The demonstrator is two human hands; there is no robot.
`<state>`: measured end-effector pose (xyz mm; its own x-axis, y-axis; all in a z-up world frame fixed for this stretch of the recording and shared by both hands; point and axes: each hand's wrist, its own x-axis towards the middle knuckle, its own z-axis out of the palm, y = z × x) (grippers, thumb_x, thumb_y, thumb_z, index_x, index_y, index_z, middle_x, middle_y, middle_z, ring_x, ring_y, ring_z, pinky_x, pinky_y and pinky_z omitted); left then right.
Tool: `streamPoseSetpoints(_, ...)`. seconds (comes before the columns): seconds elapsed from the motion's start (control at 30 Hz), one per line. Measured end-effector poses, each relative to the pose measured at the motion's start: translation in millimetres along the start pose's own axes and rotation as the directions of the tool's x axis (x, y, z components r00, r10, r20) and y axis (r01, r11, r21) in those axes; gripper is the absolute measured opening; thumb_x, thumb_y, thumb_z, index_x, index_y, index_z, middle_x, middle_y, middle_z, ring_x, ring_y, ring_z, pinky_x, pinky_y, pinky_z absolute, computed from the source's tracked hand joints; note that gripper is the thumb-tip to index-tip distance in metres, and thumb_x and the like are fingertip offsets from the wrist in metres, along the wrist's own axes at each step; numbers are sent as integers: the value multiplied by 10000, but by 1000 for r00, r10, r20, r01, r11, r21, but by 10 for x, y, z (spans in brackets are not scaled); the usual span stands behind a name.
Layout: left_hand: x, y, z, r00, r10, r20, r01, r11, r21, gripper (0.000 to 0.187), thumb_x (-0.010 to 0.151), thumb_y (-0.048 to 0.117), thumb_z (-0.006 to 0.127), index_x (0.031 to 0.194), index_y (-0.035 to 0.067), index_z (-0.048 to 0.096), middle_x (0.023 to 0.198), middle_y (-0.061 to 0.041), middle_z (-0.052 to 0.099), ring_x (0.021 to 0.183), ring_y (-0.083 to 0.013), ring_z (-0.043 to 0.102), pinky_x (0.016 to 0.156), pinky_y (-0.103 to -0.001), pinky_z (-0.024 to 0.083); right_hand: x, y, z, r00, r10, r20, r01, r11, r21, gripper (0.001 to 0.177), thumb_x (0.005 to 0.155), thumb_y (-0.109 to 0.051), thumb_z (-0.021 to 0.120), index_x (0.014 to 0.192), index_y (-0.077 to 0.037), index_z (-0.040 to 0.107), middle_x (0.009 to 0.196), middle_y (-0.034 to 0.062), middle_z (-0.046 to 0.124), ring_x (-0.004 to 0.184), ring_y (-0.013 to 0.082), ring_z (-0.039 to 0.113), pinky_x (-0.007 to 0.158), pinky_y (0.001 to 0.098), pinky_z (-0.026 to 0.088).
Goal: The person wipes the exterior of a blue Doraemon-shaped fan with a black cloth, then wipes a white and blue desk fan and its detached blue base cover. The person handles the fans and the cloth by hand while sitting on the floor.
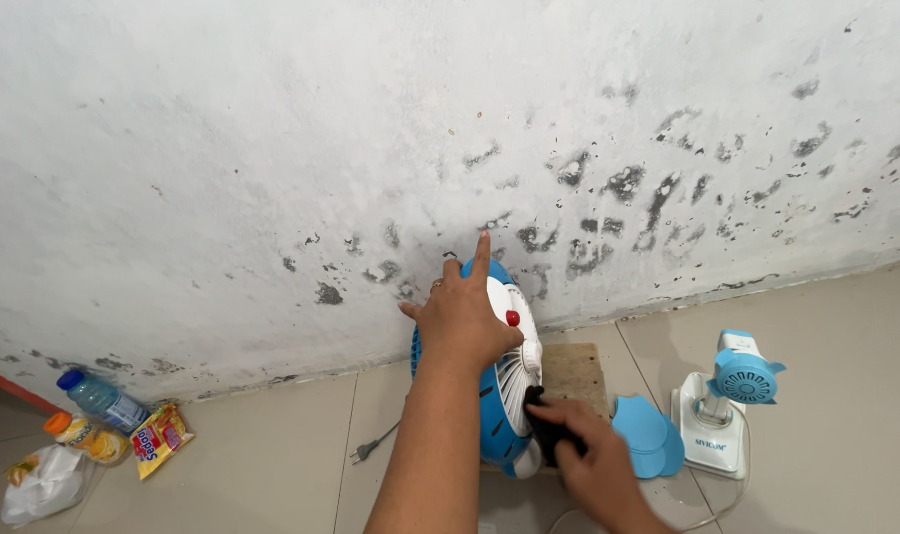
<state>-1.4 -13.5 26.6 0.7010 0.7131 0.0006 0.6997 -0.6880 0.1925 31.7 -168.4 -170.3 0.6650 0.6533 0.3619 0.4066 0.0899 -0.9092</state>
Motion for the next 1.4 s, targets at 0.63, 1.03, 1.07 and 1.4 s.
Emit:
streamPoseSetpoints(0.63, -6, 4, -12, 1000, 4, -5, -5, 1000, -23, 1312, 605, 369, 924, 1626, 381, 100, 1525, -104, 408, 1343, -336, 516, 1141, -772, 229, 822, 979, 106, 956, 284, 65, -286, 958, 19, 570, 822, 47, 510, 1368, -79, 614, 1192, 124, 727, 1043, 204, 685, 934, 324, 516)
streamPoseSetpoints(1.03, -23, -12, -4, 998, 18, -55, -23, 995, -94, 1343, 613, 358, 894, 1621, 427, 8, 1480, -82, 469, 1307, -336, 552, 1112, -818, 218, 1505, -304, -74, 991, -127, 43, 121, 986, 118, 564, 844, 58, 424, 1345, -65, 652, 1340, 81, 669, 1231, 179, 626, 1076, 283, 435)
streamPoseSetpoints(1.07, -30, -12, 4, 998, 21, -60, -27, 994, -103, 1359, 613, 346, 884, 1626, 433, -17, 1463, -78, 492, 1295, -334, 567, 1111, -822, 222, 1535, -362, -43, 980, -191, 53, 185, 976, 112, 565, 840, 57, 416, 1340, -58, 652, 1368, 85, 651, 1255, 189, 614, 1088, 292, 434)
streamPoseSetpoints(1.4, -66, 24, -59, 999, 8, -42, -12, 996, -93, 1441, 603, 336, 918, 1588, 439, -128, 1443, -78, 515, 1268, -332, 593, 1122, -792, 250, 1804, -362, 7, 974, 167, 155, -185, 976, 112, 566, 893, -2, 425, 1422, -118, 590, 1397, 84, 623, 1243, 199, 613, 1057, 318, 468)
